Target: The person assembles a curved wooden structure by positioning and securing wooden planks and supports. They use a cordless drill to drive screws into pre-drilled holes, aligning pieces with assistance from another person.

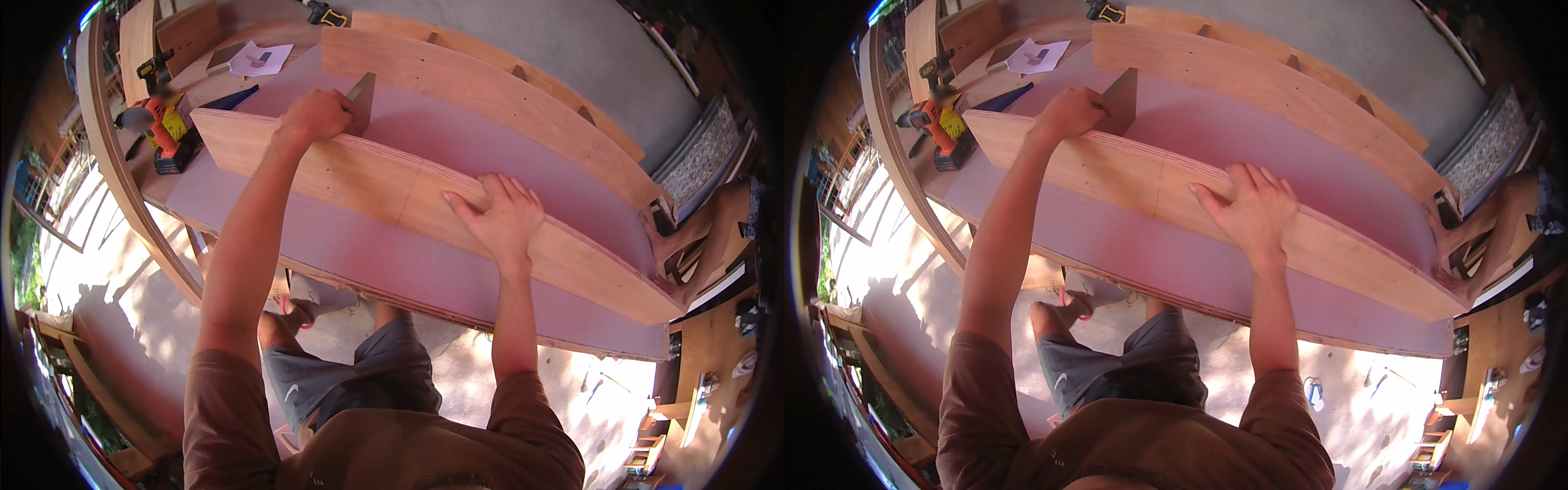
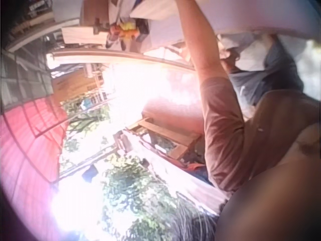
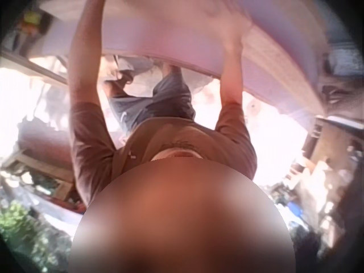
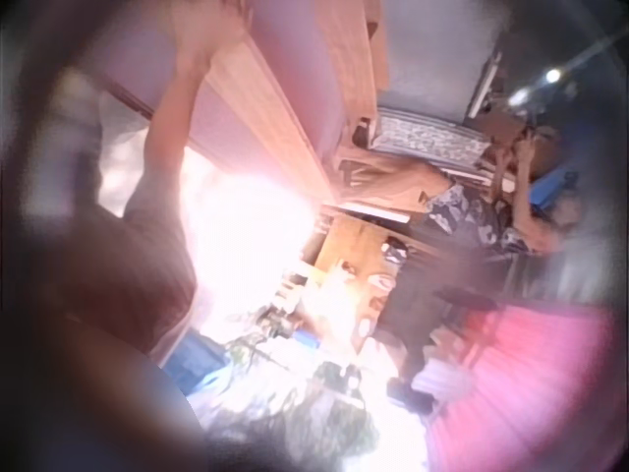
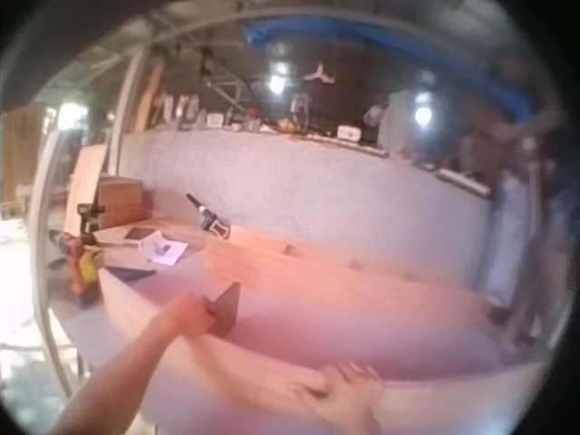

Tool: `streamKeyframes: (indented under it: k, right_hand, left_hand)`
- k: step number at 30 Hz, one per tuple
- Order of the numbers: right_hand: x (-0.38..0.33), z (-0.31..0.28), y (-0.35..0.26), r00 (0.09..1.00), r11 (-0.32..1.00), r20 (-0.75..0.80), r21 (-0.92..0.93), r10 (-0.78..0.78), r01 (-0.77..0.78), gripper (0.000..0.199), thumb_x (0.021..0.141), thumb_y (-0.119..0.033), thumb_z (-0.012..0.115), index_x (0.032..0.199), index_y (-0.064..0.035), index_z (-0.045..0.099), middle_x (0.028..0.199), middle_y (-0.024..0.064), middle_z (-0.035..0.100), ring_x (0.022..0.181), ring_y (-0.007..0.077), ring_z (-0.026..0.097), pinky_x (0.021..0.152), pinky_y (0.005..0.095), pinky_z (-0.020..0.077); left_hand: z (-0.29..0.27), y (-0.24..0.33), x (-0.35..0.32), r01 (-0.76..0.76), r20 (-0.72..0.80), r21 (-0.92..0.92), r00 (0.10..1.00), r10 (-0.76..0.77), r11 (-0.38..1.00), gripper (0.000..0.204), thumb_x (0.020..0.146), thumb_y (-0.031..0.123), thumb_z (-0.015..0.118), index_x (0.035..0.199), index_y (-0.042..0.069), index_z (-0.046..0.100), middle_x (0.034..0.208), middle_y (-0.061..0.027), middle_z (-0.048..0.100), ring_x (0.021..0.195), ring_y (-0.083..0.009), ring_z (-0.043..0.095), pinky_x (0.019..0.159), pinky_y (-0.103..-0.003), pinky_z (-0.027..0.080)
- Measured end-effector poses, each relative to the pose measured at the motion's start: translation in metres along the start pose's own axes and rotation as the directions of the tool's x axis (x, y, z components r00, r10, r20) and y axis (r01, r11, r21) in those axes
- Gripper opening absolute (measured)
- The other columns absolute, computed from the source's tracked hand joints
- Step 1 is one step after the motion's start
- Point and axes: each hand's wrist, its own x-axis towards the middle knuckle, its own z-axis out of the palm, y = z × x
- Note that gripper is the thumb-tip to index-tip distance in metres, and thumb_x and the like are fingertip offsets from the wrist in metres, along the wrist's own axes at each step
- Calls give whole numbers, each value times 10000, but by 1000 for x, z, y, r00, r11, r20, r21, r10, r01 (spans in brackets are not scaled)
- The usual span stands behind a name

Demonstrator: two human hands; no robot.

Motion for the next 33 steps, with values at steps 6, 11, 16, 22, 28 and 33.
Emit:
streamKeyframes:
  k: [6, 11, 16, 22, 28, 33]
  right_hand:
    - [0, 0, -1, 1000, 1000, 20, -12, 17, -17, 482, 744, -545, 884, 850, -97, 738, 826, 19, 727, 790, 223, 706, 697, 369, 500]
    - [0, 2, 0, 1000, 1000, 7, -11, 10, -10, 473, 744, -543, 880, 827, -105, 719, 811, 20, 720, 776, 224, 701, 686, 372, 494]
    - [-1, 4, 3, 999, 1000, -29, -17, -19, 18, 458, 747, -543, 865, 781, -128, 676, 779, 19, 701, 750, 222, 692, 658, 372, 484]
    - [-2, 4, 4, 1000, 1000, -18, -1, 1, -1, 470, 731, -540, 888, 839, -111, 730, 809, 17, 719, 774, 228, 705, 682, 371, 498]
    - [-2, 2, 3, 1000, 1000, 1, -8, 17, -17, 472, 732, -547, 885, 827, -113, 726, 813, 13, 724, 778, 221, 709, 683, 370, 503]
    - [-1, 2, 1, 1000, 1000, -21, -12, 7, -7, 480, 731, -551, 887, 836, -109, 733, 817, 12, 725, 787, 220, 712, 685, 364, 505]
  left_hand:
    - [0, 3, 0, 28, 2, 10, 1000, -28, 1000, 363, 924, 323, 642, 1254, 346, 791, 1324, -90, 738, 1247, -363, 677, 1074, -478, 543]
    - [-1, 2, 0, 1, 25, 8, 1000, -2, 1000, 362, 932, 335, 635, 1259, 332, 790, 1326, -89, 738, 1250, -363, 677, 1076, -472, 542]
    - [-3, 4, -3, 7, 17, 3, 1000, -7, 1000, 359, 939, 336, 633, 1260, 309, 791, 1312, -96, 743, 1235, -356, 682, 1059, -471, 545]
    - [-6, 6, -6, -38, -6, 5, 999, 38, 999, 344, 937, 329, 636, 1236, 297, 805, 1285, -107, 752, 1214, -358, 690, 1044, -468, 549]
    - [-6, 7, -6, -16, -7, 23, 1000, 16, 1000, 325, 926, 324, 641, 1196, 300, 821, 1247, -117, 766, 1191, -375, 698, 1040, -473, 552]
    - [-6, 7, -8, -28, -28, 30, 999, 29, 999, 325, 923, 331, 640, 1191, 304, 821, 1247, -118, 764, 1190, -375, 698, 1042, -478, 550]
